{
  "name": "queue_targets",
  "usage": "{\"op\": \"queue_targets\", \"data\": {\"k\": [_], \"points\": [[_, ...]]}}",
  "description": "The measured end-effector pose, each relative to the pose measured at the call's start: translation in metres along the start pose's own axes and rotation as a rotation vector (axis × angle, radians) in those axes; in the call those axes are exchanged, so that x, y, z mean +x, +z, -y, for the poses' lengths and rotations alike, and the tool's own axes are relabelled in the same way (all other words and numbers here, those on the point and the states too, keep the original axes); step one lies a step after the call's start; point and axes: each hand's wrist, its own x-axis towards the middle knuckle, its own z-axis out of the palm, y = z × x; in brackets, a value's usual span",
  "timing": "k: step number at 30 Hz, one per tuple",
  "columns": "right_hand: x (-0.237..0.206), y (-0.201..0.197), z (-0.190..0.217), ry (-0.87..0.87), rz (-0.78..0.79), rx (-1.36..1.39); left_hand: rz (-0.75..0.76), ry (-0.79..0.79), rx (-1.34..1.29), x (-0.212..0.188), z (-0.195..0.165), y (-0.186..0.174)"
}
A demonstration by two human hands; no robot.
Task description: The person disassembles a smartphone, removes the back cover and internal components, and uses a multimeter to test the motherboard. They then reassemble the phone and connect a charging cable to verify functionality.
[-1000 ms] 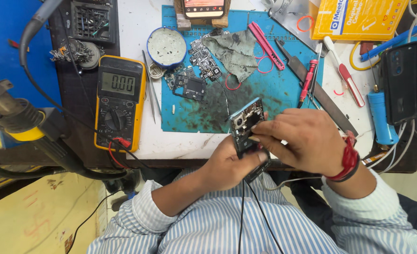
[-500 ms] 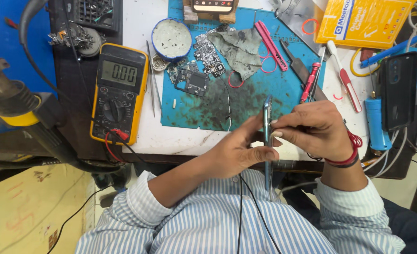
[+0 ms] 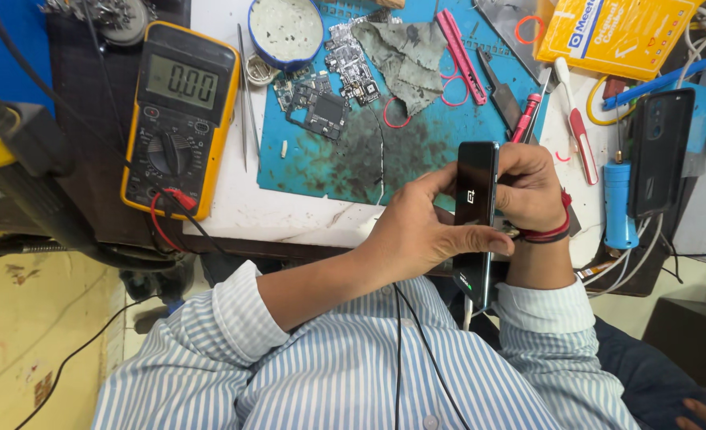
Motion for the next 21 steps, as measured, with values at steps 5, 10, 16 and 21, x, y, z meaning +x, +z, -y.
{"op": "queue_targets", "data": {"k": [5, 10, 16, 21], "points": [[0.0022, -0.0004, -0.0039, -0.009, 0.013, 0.018, -0.007, 0.012, 0.005, 0.0019, -0.0011, 0.0009], [0.0014, -0.0023, -0.0073, 0.009, -0.005, 0.018, 0.002, 0.01, -0.015, 0.0036, -0.0002, -0.0003], [-0.0009, -0.0049, -0.0083, 0.041, 0.005, 0.035, 0.008, 0.019, -0.011, 0.0046, 0.0022, -0.0004], [-0.0002, -0.0055, -0.0067, 0.093, -0.006, 0.043, -0.001, 0.007, 0.034, 0.0069, 0.0034, -0.0013]]}}
